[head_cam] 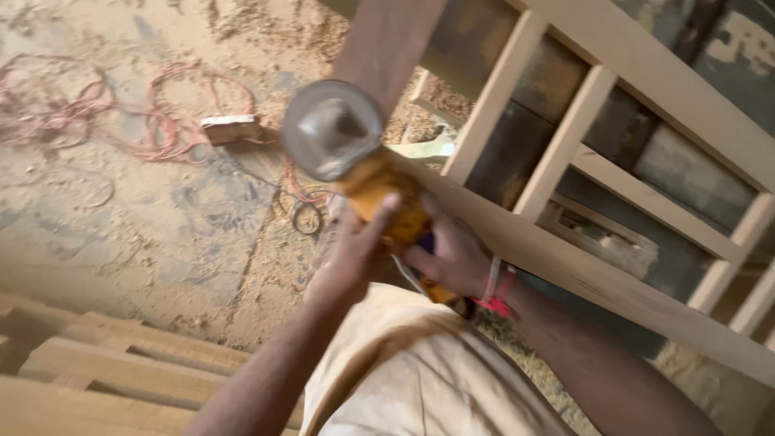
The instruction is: The person sands the surfaces of a wooden window frame using a handheld power sander.
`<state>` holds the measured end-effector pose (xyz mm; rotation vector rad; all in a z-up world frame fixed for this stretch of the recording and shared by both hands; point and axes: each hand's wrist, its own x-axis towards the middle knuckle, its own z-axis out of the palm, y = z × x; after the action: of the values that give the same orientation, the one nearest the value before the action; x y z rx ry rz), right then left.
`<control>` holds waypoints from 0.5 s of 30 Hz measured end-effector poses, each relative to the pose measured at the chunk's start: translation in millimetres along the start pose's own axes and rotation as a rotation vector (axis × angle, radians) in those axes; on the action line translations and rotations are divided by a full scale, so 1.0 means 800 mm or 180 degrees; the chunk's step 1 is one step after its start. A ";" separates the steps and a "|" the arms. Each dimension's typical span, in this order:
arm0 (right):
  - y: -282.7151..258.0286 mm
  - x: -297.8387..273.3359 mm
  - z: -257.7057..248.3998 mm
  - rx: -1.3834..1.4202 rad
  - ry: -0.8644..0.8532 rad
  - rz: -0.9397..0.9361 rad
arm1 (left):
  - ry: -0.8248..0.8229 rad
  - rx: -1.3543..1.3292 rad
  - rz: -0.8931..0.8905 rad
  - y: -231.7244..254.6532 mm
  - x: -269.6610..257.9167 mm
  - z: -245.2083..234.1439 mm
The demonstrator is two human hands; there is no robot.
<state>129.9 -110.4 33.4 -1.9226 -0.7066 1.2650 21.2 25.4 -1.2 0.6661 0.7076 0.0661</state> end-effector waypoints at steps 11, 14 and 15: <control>0.023 -0.087 -0.013 -0.0090 0.0269 0.0447 | -0.0517 -0.0276 -0.0171 -0.060 -0.029 0.042; 0.036 -0.117 -0.018 -0.0315 0.0428 0.0301 | -0.0611 -0.0119 -0.0191 -0.079 -0.040 0.056; 0.040 -0.126 -0.019 -0.0232 0.0456 0.0429 | -0.0640 -0.0093 -0.0259 -0.085 -0.042 0.062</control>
<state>109.0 -210.4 65.3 -2.1271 -0.5647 1.1814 15.1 -65.0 6.4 0.6058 0.5383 -0.0647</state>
